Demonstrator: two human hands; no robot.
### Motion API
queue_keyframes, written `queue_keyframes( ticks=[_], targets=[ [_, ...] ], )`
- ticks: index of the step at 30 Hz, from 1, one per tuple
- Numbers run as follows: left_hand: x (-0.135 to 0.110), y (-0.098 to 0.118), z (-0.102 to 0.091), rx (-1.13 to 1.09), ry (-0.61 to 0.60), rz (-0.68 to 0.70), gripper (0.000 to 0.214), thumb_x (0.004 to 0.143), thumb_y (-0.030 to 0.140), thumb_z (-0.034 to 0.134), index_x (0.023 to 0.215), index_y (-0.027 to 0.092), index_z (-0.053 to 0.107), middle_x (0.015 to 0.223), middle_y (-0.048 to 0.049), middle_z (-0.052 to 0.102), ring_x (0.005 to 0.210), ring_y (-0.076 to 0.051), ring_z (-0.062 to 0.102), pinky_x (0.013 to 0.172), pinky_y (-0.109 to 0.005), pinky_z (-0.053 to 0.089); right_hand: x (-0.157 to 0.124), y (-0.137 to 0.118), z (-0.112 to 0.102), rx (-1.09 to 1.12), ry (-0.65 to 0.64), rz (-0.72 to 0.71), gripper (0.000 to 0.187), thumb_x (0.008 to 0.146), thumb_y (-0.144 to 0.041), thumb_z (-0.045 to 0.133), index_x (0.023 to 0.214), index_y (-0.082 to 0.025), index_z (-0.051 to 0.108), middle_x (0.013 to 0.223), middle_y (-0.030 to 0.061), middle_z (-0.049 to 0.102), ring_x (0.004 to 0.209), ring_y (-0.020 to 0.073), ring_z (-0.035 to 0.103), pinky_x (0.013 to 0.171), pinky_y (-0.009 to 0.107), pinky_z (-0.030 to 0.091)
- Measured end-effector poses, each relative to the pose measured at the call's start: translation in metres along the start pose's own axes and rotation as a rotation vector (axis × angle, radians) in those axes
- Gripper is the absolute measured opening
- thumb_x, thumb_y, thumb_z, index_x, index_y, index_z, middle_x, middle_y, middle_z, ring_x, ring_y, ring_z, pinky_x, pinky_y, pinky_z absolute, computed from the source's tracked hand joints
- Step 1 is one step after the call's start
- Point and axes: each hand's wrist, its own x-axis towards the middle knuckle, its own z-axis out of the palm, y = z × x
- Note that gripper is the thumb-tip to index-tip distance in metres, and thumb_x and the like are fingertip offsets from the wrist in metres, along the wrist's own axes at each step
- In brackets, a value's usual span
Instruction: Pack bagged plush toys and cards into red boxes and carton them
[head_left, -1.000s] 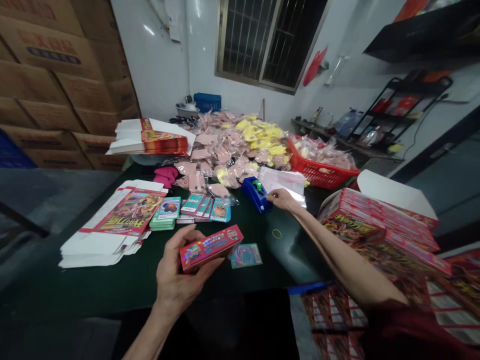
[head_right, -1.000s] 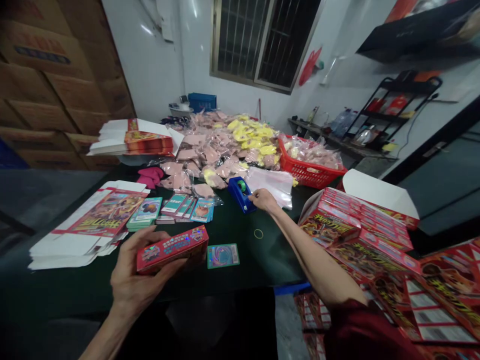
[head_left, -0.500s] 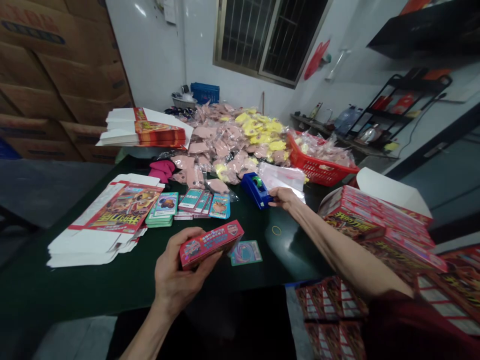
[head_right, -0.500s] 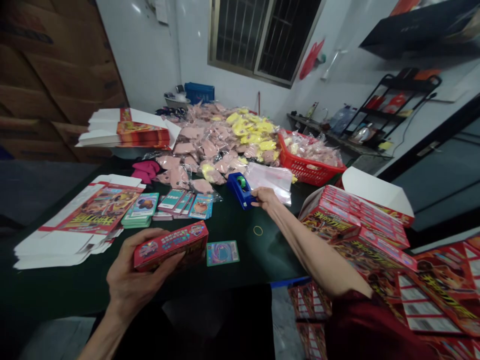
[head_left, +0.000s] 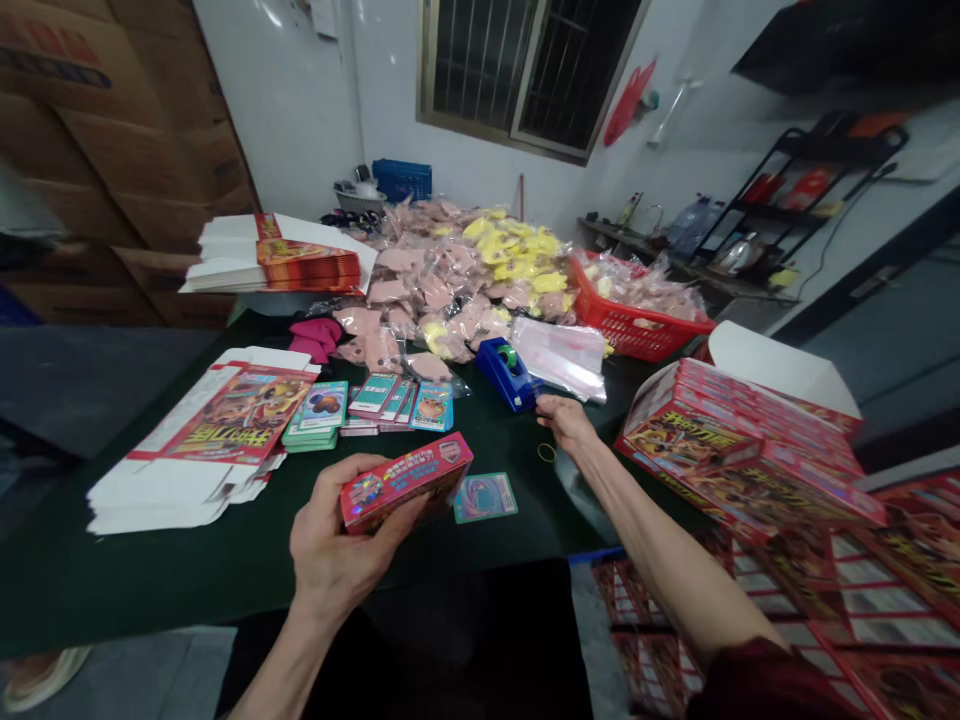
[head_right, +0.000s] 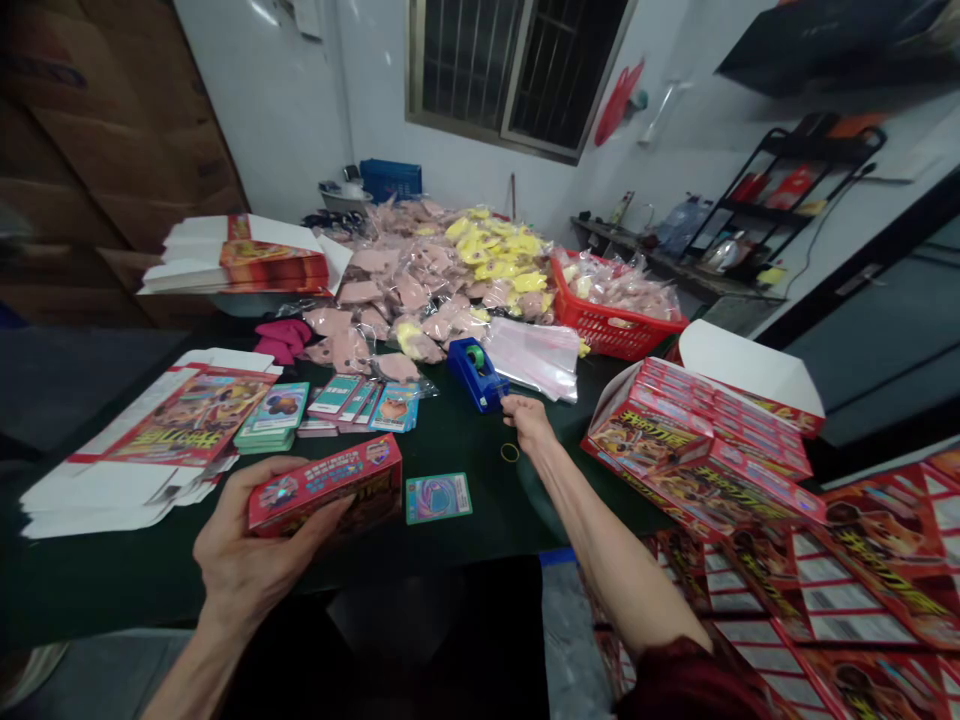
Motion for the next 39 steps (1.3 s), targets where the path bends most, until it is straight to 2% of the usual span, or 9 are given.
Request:
queue_keyframes(
  ticks=[6, 9, 11, 15, 18, 20, 24, 32, 39],
  targets=[
    [0.0, 0.003, 0.001, -0.057, -0.002, -0.025, 0.034, 0.066, 0.034, 0.075, 0.093, 0.021, 0.058, 0.069, 0.0062, 0.065, 0.052, -0.007, 0.059, 0.05, -0.014, 0.047, -0.004, 0.003, 0.008, -0.178, 0.063, -0.091, 0.024, 0.088, -0.03, 0.056, 0.106, -0.014, 0.058, 0.107, 0.0056, 0.06, 0.09, 0.0163, 0.06, 0.075, 0.034, 0.052],
    [0.001, 0.005, 0.0, -0.093, -0.015, -0.02, 0.032, 0.066, 0.031, 0.075, 0.09, 0.021, 0.057, 0.065, 0.0074, 0.063, 0.049, -0.007, 0.057, 0.048, -0.014, 0.046, -0.028, 0.002, 0.009, -0.194, 0.061, -0.195, 0.011, 0.085, -0.023, 0.057, 0.081, -0.013, 0.06, 0.087, 0.0038, 0.062, 0.077, 0.0128, 0.058, 0.069, 0.028, 0.049],
    [0.002, 0.006, 0.0, -0.099, -0.025, -0.012, 0.031, 0.066, 0.029, 0.075, 0.089, 0.02, 0.057, 0.065, 0.0073, 0.063, 0.049, -0.007, 0.056, 0.048, -0.015, 0.046, -0.057, -0.002, 0.01, -0.194, 0.031, -0.255, 0.015, 0.081, -0.018, 0.057, 0.067, -0.015, 0.056, 0.07, 0.001, 0.059, 0.065, 0.0114, 0.056, 0.06, 0.024, 0.046],
    [0.001, 0.009, -0.001, -0.096, -0.012, -0.003, 0.031, 0.066, 0.028, 0.075, 0.09, 0.02, 0.057, 0.068, 0.0063, 0.064, 0.05, -0.007, 0.056, 0.048, -0.016, 0.046, -0.141, -0.02, 0.022, -0.046, -0.258, -0.37, 0.015, 0.08, -0.026, 0.059, 0.068, -0.018, 0.056, 0.056, -0.0036, 0.055, 0.049, 0.0098, 0.052, 0.05, 0.023, 0.042],
    [-0.001, 0.011, 0.0, -0.098, -0.003, 0.007, 0.032, 0.066, 0.027, 0.075, 0.092, 0.02, 0.056, 0.073, 0.0048, 0.065, 0.053, -0.008, 0.058, 0.051, -0.017, 0.047, -0.196, -0.032, 0.043, 0.187, -0.481, -0.345, 0.018, 0.082, -0.031, 0.059, 0.07, -0.018, 0.059, 0.055, -0.0034, 0.056, 0.046, 0.008, 0.051, 0.048, 0.021, 0.041],
    [-0.003, 0.013, 0.0, -0.116, -0.005, 0.01, 0.034, 0.067, 0.027, 0.075, 0.093, 0.02, 0.055, 0.075, 0.0042, 0.064, 0.054, -0.007, 0.058, 0.051, -0.017, 0.047, -0.216, -0.036, 0.057, 0.299, -0.528, -0.289, 0.02, 0.082, -0.032, 0.061, 0.068, -0.018, 0.059, 0.055, -0.0033, 0.056, 0.044, 0.0072, 0.05, 0.046, 0.02, 0.04],
    [-0.004, 0.015, 0.0, -0.163, -0.01, 0.033, 0.031, 0.069, 0.025, 0.073, 0.093, 0.02, 0.054, 0.075, 0.004, 0.062, 0.053, -0.007, 0.058, 0.05, -0.018, 0.045, -0.222, -0.034, 0.075, 0.42, -0.499, -0.218, 0.023, 0.079, -0.033, 0.064, 0.063, -0.017, 0.058, 0.053, -0.0037, 0.054, 0.041, 0.0062, 0.048, 0.041, 0.019, 0.039],
    [-0.001, 0.012, -0.001, -0.195, -0.026, 0.104, 0.028, 0.071, 0.024, 0.072, 0.091, 0.02, 0.054, 0.074, 0.003, 0.062, 0.056, -0.008, 0.058, 0.052, -0.018, 0.046, -0.22, -0.037, 0.076, 0.377, -0.422, -0.165, 0.028, 0.072, -0.035, 0.07, 0.057, -0.016, 0.057, 0.048, -0.0045, 0.053, 0.036, 0.0054, 0.046, 0.035, 0.017, 0.036],
    [0.007, 0.005, -0.013, -0.183, -0.19, 0.334, 0.04, 0.075, 0.019, 0.068, 0.112, 0.021, 0.053, 0.083, -0.0013, 0.066, 0.066, -0.01, 0.062, 0.06, -0.019, 0.049, -0.22, -0.041, 0.075, 0.287, -0.419, -0.107, 0.036, 0.067, -0.039, 0.072, 0.049, -0.016, 0.052, 0.04, -0.0047, 0.049, 0.032, 0.0046, 0.041, 0.032, 0.017, 0.032]
  ],
)
